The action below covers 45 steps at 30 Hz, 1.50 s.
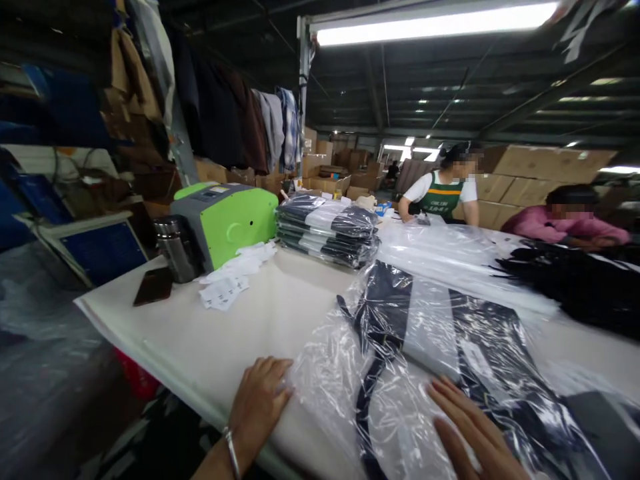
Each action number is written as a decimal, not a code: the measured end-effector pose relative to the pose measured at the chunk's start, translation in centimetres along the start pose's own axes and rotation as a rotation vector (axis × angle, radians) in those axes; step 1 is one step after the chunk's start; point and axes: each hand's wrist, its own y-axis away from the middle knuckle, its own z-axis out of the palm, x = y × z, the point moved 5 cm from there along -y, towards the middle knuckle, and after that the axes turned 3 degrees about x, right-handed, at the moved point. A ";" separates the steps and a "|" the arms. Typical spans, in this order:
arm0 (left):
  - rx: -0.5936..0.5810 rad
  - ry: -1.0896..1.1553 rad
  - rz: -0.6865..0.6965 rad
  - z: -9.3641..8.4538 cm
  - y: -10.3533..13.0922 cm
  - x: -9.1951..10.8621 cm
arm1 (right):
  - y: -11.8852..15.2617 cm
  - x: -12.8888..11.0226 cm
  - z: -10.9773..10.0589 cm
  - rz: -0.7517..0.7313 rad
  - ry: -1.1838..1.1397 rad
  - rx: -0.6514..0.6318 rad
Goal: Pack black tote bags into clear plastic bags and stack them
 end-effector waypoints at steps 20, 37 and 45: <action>0.213 -0.190 -0.031 -9.2 -4.0 -9.8 | -9.0 -5.3 19.1 -0.089 0.149 -0.642; 0.146 -0.387 -0.410 -9.9 -20.2 -20.5 | -9.3 -5.1 19.3 -0.057 0.146 -0.652; 0.210 -0.330 -0.307 -9.2 -18.2 -17.1 | -9.1 -4.9 19.5 -0.062 0.125 -0.638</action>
